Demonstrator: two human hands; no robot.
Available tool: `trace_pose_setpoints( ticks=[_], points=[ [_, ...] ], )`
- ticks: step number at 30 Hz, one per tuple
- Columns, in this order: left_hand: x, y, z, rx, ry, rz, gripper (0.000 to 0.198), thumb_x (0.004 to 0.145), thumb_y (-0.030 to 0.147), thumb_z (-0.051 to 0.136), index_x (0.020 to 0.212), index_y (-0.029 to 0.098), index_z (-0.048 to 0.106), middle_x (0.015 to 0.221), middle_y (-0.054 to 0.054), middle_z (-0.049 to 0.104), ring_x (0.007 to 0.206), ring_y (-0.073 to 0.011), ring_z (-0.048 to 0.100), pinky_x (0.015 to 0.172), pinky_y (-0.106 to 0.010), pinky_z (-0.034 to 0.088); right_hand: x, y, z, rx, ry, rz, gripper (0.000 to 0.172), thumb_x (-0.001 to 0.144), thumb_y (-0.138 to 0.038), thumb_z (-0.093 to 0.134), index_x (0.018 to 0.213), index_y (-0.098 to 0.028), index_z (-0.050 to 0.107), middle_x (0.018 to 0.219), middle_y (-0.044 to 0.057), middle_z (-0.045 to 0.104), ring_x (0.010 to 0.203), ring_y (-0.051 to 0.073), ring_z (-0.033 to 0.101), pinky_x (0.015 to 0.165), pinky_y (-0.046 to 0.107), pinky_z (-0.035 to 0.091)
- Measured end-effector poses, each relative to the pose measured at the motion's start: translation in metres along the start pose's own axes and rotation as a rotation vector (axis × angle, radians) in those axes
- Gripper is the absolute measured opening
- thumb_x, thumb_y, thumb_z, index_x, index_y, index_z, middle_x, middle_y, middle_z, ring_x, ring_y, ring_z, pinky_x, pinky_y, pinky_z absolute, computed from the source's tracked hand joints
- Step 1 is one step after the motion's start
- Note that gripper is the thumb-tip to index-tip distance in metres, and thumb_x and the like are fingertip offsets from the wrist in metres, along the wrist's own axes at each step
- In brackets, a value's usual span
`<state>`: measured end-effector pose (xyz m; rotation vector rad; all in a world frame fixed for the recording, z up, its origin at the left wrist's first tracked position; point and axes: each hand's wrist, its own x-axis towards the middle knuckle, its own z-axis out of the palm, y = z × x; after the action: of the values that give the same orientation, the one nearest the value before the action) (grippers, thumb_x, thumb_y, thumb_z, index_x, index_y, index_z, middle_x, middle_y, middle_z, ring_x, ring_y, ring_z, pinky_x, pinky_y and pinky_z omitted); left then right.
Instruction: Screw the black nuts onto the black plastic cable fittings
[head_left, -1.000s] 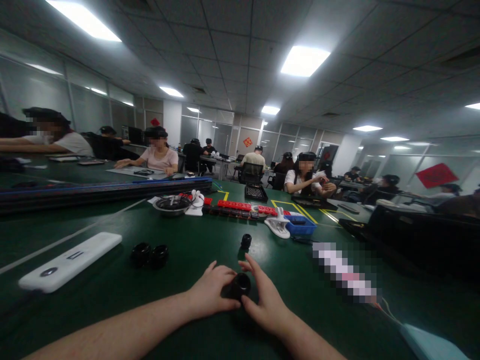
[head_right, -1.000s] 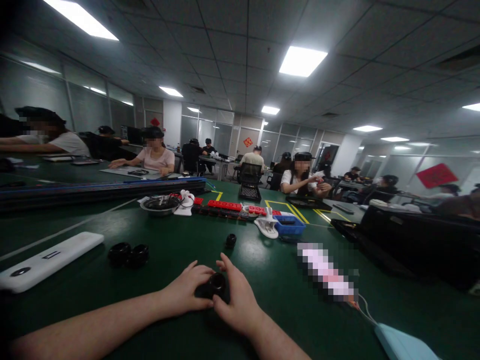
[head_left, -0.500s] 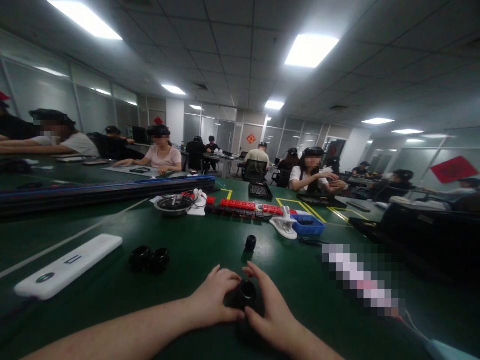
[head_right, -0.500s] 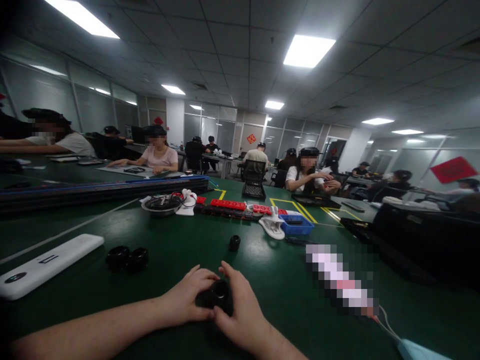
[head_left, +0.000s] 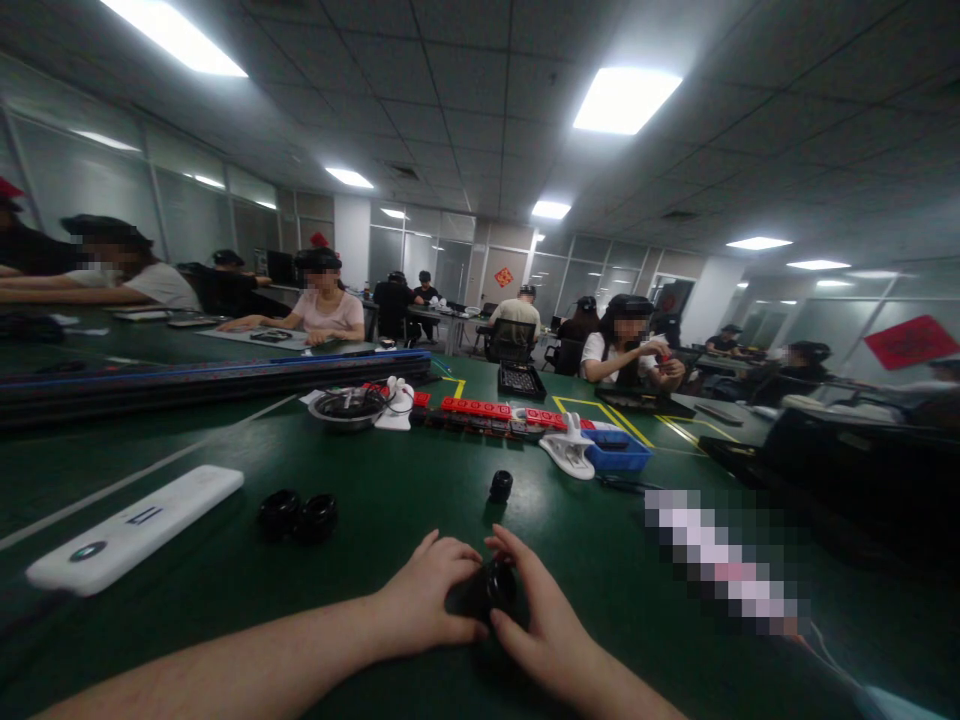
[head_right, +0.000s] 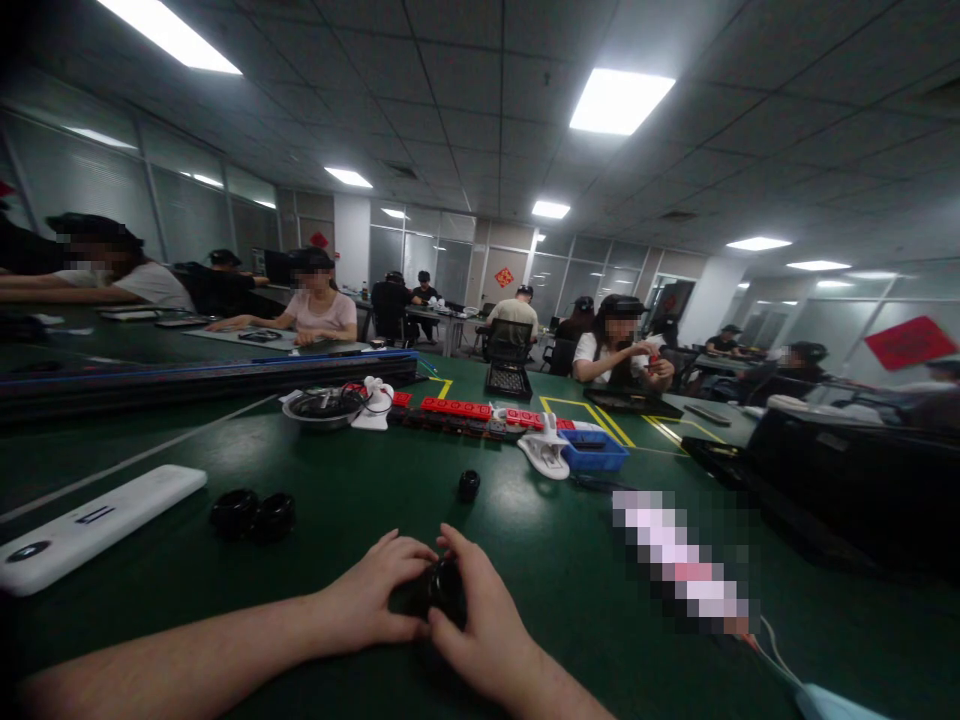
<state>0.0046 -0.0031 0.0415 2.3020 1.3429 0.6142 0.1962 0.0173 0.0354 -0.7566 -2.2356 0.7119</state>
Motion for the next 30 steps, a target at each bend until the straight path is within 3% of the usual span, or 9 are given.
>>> trace_pose_setpoints(
  ticks=[3, 6, 9, 15, 22, 27, 30],
  points=[
    [0.001, -0.001, 0.001, 0.003, 0.006, 0.005, 0.042, 0.065, 0.042, 0.067, 0.103, 0.025, 0.059, 0.113, -0.005, 0.054, 0.109, -0.0257, 0.045, 0.102, -0.054, 0.013, 0.003, 0.001, 0.002, -0.039, -0.006, 0.050, 0.073, 0.065, -0.016, 0.064, 0.129, -0.017, 0.029, 0.120, 0.012, 0.047, 0.110, 0.025, 0.046, 0.095, 0.042, 0.037],
    [0.002, -0.002, 0.001, 0.002, -0.017, -0.002, 0.043, 0.065, 0.041, 0.067, 0.104, 0.026, 0.058, 0.111, -0.004, 0.055, 0.108, -0.0261, 0.046, 0.102, -0.055, 0.013, 0.004, 0.002, 0.004, -0.067, 0.006, 0.041, 0.060, 0.070, -0.017, 0.061, 0.124, -0.018, 0.036, 0.114, 0.010, 0.051, 0.106, 0.024, 0.049, 0.092, 0.041, 0.039],
    [0.002, -0.002, 0.001, 0.002, -0.033, -0.008, 0.043, 0.064, 0.041, 0.067, 0.104, 0.026, 0.059, 0.111, -0.004, 0.055, 0.108, -0.0265, 0.046, 0.101, -0.056, 0.011, 0.001, 0.003, 0.003, -0.080, 0.028, -0.033, 0.054, 0.073, -0.016, 0.057, 0.123, -0.020, 0.037, 0.117, 0.010, 0.050, 0.108, 0.023, 0.048, 0.093, 0.040, 0.039],
    [0.003, -0.005, 0.002, 0.024, -0.033, -0.002, 0.048, 0.063, 0.043, 0.068, 0.107, 0.028, 0.057, 0.113, -0.004, 0.054, 0.109, -0.0268, 0.045, 0.101, -0.055, 0.013, -0.003, -0.002, -0.003, -0.093, 0.215, -0.202, 0.047, 0.074, -0.014, 0.049, 0.119, -0.022, 0.037, 0.111, 0.009, 0.050, 0.103, 0.023, 0.050, 0.089, 0.038, 0.042],
    [0.002, -0.007, 0.003, 0.019, -0.006, 0.014, 0.044, 0.066, 0.045, 0.066, 0.103, 0.023, 0.058, 0.113, -0.006, 0.054, 0.109, -0.0264, 0.045, 0.102, -0.053, 0.014, 0.003, -0.012, -0.005, -0.135, -0.066, -0.140, 0.049, 0.076, -0.026, 0.056, 0.123, -0.023, 0.042, 0.120, 0.009, 0.045, 0.111, 0.025, 0.044, 0.093, 0.037, 0.039],
    [0.001, -0.006, 0.002, 0.008, -0.019, 0.015, 0.045, 0.064, 0.046, 0.068, 0.104, 0.026, 0.058, 0.113, -0.004, 0.054, 0.108, -0.0261, 0.045, 0.102, -0.055, 0.012, 0.000, -0.002, -0.003, -0.134, 0.112, -0.085, 0.054, 0.077, -0.029, 0.055, 0.126, -0.018, 0.035, 0.126, 0.013, 0.039, 0.116, 0.028, 0.039, 0.096, 0.042, 0.036],
    [0.001, -0.005, 0.001, 0.008, -0.022, 0.006, 0.045, 0.064, 0.044, 0.068, 0.104, 0.026, 0.058, 0.113, -0.004, 0.054, 0.108, -0.0257, 0.045, 0.102, -0.054, 0.014, 0.001, 0.001, 0.000, -0.158, 0.094, -0.036, 0.060, 0.068, -0.032, 0.064, 0.121, -0.016, 0.040, 0.119, 0.014, 0.046, 0.108, 0.029, 0.046, 0.091, 0.043, 0.040]
  ],
)
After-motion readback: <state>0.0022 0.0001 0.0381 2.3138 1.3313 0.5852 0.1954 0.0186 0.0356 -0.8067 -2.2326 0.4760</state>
